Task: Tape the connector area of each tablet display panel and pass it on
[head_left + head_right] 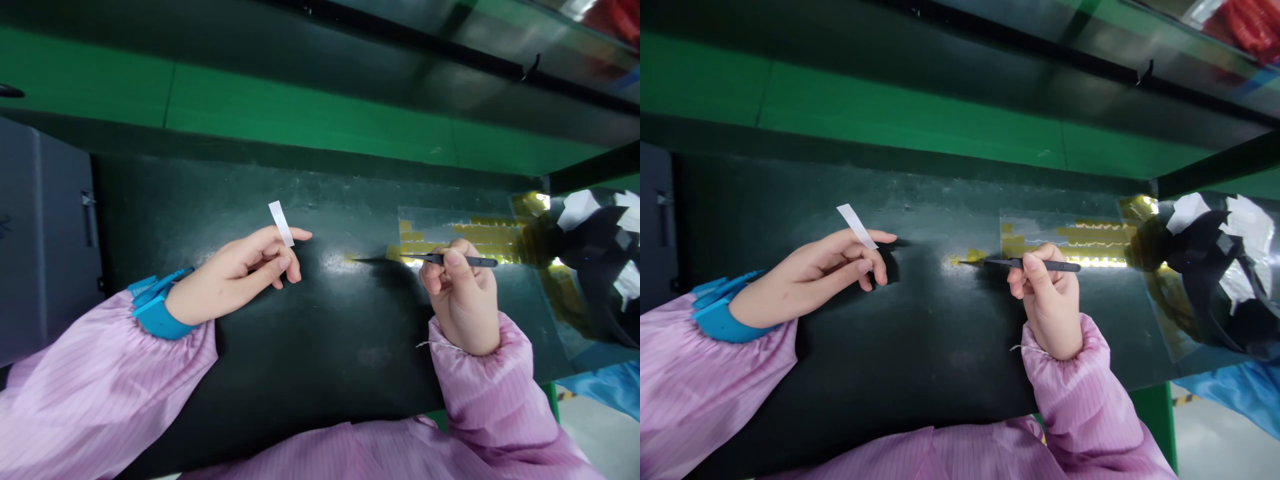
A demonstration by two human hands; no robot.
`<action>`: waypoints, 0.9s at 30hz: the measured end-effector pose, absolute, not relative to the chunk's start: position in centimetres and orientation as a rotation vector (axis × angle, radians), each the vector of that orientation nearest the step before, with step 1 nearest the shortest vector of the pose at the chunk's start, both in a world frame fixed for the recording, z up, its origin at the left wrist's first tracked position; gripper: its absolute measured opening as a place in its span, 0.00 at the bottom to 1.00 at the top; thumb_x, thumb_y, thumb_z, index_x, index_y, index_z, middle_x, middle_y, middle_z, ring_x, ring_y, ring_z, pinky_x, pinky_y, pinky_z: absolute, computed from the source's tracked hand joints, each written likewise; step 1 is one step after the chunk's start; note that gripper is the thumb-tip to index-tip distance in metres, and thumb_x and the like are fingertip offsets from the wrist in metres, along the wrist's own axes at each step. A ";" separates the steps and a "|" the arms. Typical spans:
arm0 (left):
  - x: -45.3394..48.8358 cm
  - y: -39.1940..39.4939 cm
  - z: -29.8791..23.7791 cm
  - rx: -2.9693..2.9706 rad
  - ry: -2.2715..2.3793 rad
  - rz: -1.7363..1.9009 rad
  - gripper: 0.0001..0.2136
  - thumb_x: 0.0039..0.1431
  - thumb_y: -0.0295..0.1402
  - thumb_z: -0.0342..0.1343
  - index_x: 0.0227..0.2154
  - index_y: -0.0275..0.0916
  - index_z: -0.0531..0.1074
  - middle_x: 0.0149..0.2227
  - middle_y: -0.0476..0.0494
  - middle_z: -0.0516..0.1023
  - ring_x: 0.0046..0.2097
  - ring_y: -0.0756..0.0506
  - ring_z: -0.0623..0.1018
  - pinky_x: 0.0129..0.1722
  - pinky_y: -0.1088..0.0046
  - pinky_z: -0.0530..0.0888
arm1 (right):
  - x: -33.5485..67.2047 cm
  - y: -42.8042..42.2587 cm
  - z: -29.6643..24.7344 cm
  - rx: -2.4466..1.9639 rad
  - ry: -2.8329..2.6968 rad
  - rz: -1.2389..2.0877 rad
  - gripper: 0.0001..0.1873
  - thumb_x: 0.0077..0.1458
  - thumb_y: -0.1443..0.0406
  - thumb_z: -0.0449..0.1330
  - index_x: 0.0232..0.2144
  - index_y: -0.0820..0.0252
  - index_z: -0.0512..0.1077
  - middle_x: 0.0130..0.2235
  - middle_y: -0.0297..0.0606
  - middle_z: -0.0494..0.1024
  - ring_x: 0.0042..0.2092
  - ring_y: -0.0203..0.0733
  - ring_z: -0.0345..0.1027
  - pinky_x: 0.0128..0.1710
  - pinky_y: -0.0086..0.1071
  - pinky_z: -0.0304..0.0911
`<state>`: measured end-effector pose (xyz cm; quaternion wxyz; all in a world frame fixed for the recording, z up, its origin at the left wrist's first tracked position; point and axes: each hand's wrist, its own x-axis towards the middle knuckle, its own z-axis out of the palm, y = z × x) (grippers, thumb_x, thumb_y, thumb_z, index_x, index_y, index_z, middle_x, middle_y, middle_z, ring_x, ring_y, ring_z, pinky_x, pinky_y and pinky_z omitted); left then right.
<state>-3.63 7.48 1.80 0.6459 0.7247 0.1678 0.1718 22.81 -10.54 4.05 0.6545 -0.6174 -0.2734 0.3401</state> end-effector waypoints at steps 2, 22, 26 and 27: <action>-3.7 7.5 1.8 1.647 0.384 0.394 0.17 0.72 0.31 0.53 0.61 0.38 0.70 0.36 0.43 0.81 0.37 0.48 0.82 0.34 0.75 0.81 | 22.8 -10.5 4.1 -1.395 -0.621 0.771 0.16 0.58 0.56 0.71 0.28 0.55 0.69 0.23 0.26 0.74 0.21 0.30 0.63 0.21 0.26 0.59; -3.5 7.5 1.9 1.647 0.377 0.408 0.17 0.71 0.30 0.53 0.61 0.37 0.71 0.35 0.43 0.82 0.36 0.48 0.82 0.33 0.75 0.81 | 22.7 -10.5 4.0 -1.395 -0.627 0.770 0.17 0.59 0.56 0.71 0.28 0.55 0.69 0.23 0.26 0.74 0.21 0.29 0.63 0.21 0.26 0.59; -3.6 7.5 1.9 1.655 0.382 0.398 0.17 0.71 0.30 0.53 0.61 0.37 0.70 0.36 0.43 0.82 0.36 0.48 0.81 0.33 0.75 0.81 | 22.7 -10.4 3.9 -1.416 -0.636 0.748 0.18 0.58 0.55 0.72 0.28 0.55 0.68 0.23 0.26 0.74 0.20 0.29 0.63 0.20 0.26 0.59; -3.6 7.5 1.9 1.658 0.382 0.397 0.18 0.71 0.30 0.53 0.61 0.37 0.70 0.36 0.43 0.82 0.36 0.48 0.82 0.34 0.75 0.81 | 22.6 -10.4 3.9 -1.424 -0.639 0.742 0.18 0.58 0.55 0.72 0.28 0.55 0.68 0.23 0.26 0.74 0.20 0.29 0.63 0.20 0.26 0.59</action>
